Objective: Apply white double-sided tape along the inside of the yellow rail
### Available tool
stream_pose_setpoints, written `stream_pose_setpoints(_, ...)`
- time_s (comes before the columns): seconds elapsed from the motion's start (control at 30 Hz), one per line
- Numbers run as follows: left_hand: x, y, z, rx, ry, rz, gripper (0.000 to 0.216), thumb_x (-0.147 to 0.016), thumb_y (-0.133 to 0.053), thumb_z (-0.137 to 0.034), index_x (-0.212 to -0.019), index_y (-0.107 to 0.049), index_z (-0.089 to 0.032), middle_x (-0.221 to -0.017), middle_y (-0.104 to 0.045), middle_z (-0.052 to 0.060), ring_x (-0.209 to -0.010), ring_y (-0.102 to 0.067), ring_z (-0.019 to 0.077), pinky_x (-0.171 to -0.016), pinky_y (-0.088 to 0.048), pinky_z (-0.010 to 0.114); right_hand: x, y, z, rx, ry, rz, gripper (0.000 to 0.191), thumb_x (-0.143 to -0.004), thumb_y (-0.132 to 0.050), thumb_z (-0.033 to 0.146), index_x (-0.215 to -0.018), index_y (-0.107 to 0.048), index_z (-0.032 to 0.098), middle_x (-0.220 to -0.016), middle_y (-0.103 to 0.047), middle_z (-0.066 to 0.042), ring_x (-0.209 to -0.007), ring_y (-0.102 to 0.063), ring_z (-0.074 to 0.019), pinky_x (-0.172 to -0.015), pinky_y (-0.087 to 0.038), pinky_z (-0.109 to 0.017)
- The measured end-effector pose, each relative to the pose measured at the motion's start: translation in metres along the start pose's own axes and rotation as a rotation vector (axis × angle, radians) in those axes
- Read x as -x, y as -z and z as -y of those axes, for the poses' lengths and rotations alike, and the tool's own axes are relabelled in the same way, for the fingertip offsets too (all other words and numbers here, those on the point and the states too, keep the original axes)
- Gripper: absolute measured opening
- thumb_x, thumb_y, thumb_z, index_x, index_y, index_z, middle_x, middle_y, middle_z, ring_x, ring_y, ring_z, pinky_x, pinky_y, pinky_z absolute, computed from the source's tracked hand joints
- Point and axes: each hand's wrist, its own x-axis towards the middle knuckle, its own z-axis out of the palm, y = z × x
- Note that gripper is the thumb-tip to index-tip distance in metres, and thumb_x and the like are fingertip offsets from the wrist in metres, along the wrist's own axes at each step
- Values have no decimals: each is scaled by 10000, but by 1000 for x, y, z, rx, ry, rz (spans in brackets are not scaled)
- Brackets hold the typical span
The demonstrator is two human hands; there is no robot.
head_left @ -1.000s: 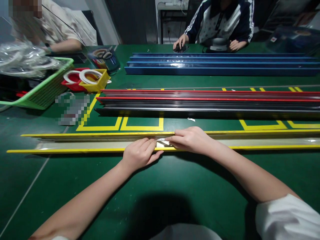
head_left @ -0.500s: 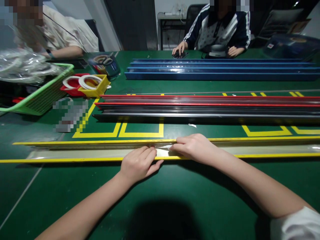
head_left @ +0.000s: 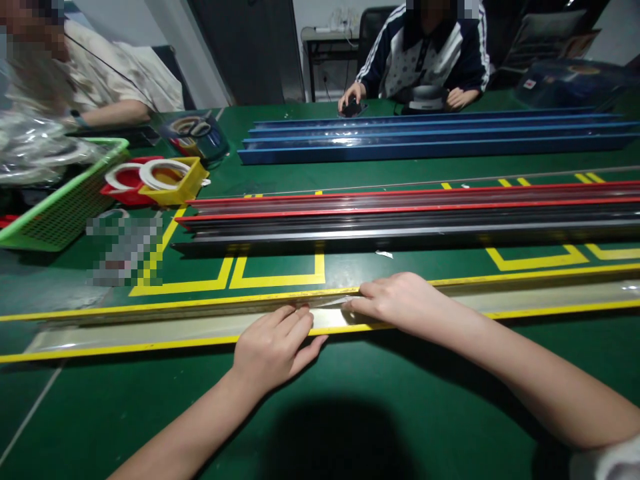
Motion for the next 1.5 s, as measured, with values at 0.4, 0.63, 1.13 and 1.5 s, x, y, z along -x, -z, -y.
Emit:
stream_pose_setpoints(0.4,-23,13,-9,-16,18,185,293,-885,-513,-442,-796,-619,-184,-699,-679,26,-629,-661,207,-512,-463,315,17,-18,-11,-221,-23,-236,368,-994,-415,337,-1353,-491,312,-873,-653,9,-757,-595,-113,-589,-289,-259)
stream_pose_setpoints(0.63,-27,-2,-5,-65,-205,42,320,-898,-510,-425,-702,-584,-184,-602,-589,29,-572,-596,204,-540,-475,335,30,-21,-13,-17,34,-246,330,-972,-462,260,-1280,-572,308,-774,-603,10,-578,-491,-96,-519,-211,-274)
stream_pose_setpoints(1.13,-26,1,-1,67,-155,173,299,-941,-480,-439,-786,-561,-197,-714,-615,25,-704,-589,199,-630,-447,328,24,-12,-6,-36,-121,-140,313,-909,-516,272,-1174,-664,347,-774,-684,7,-542,-532,-73,-498,-139,-272)
stream_pose_setpoints(1.5,-26,2,1,132,-116,240,314,-949,-464,-472,-857,-569,-191,-761,-622,29,-753,-577,196,-673,-441,320,26,-16,-9,-115,-92,-199,310,-932,-487,304,-1172,-682,333,-778,-683,-6,-586,-547,-73,-505,-164,-264)
